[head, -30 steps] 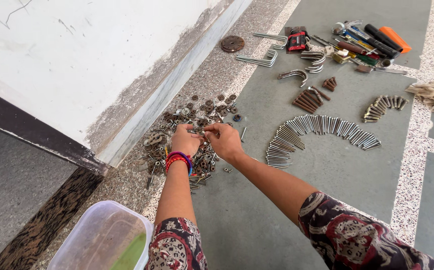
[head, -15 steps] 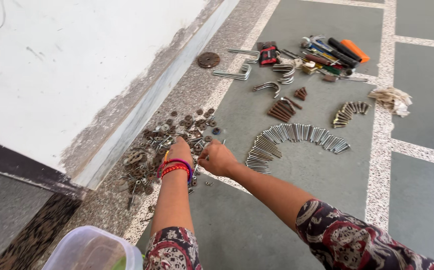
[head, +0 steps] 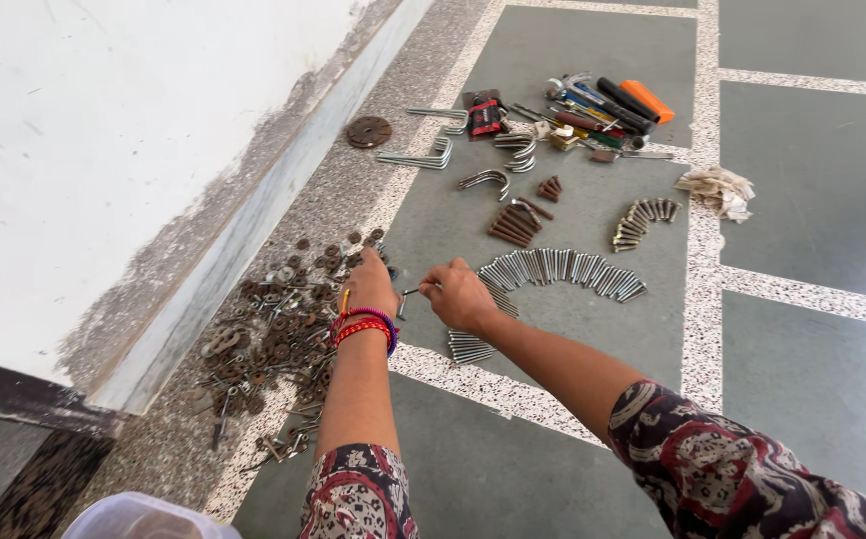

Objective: The person sorts a pile of mixed hardware on a tiled floor, picking out long silver nails and arranging them in a curved pattern. They repeatedly sift through the pile to find matching nails and place them in the growing arc.

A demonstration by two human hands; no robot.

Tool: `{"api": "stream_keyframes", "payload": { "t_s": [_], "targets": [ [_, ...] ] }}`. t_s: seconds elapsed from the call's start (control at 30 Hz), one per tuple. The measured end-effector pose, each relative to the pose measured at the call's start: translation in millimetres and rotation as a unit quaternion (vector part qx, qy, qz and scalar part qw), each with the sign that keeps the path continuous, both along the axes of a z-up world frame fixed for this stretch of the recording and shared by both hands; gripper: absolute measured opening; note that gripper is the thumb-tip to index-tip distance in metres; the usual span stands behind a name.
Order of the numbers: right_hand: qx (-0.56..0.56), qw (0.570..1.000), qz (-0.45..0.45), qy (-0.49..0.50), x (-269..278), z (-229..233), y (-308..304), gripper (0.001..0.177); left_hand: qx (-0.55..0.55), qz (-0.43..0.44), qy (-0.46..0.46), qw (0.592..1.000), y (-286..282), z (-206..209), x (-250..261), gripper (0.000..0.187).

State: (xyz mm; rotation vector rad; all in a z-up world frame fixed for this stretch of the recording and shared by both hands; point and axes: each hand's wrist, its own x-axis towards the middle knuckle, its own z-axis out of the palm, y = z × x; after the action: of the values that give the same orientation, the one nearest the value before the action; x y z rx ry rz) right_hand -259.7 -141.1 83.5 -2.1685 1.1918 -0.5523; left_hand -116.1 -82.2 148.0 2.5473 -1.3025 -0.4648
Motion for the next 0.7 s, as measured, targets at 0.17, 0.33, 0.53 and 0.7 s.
{"api": "stream_keyframes", "payload": {
  "t_s": [0.17, 0.33, 0.53, 0.7],
  "targets": [
    [-0.02, 1.0, 0.01, -0.002, -31, 15, 2, 0.027, 0.001, -0.04, -0.01, 0.999, -17, 0, -20, 0.072],
    [-0.174, 0.982, 0.065, -0.043, -61, 26, 1, 0.03, 0.019, -0.086, -0.014, 0.996, -37, -16, -32, 0.079],
    [-0.229, 0.967, 0.112, 0.007, -87, 31, -17, 0.017, -0.016, -0.144, -0.03, 0.989, -62, -39, -55, 0.068],
    [-0.208, 0.973, 0.097, 0.003, -101, 22, -21, 0.013, -0.049, -0.2, -0.041, 0.978, -84, -50, -82, 0.039]
  ]
}}
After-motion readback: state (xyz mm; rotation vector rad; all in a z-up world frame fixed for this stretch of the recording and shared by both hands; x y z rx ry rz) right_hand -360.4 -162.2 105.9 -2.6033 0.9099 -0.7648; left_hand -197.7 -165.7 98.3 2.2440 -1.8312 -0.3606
